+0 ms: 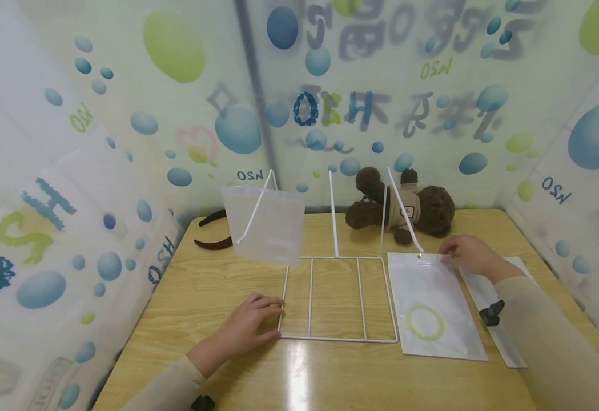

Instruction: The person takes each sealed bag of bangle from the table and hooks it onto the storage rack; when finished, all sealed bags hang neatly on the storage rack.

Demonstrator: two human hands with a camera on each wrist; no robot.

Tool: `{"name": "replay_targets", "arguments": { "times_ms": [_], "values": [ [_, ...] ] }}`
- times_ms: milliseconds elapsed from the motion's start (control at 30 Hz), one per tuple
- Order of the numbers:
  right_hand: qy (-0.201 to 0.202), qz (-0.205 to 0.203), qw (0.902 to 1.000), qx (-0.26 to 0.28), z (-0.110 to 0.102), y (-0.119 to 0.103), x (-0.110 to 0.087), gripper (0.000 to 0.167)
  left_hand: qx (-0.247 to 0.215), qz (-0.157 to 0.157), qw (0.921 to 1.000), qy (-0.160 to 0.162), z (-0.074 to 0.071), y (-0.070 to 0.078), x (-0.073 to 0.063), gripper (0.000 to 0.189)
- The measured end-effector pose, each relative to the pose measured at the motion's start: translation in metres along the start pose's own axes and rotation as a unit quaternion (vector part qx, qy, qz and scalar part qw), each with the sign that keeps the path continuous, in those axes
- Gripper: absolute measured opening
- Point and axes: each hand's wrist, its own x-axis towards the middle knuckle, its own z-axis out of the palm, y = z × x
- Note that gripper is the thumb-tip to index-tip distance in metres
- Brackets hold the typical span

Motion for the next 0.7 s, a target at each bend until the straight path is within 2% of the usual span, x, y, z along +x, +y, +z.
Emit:
{"name": "replay_targets", "arguments": {
  "times_ms": [400, 700],
  "values": [
    [0.045, -0.046, 0.9978, -0.014, -0.009, -0.019, -0.02, 0.004, 0.0, -0.002, 1.0, 0.0, 0.0, 0.001, 0.0, 0.043],
    [0.112, -0.079, 0.9905, -0.011, -0.016, -0.046, -0.048, 0.007, -0.002, -0.004, 1.0, -0.001, -0.002, 0.002, 0.001, 0.043]
  ]
}}
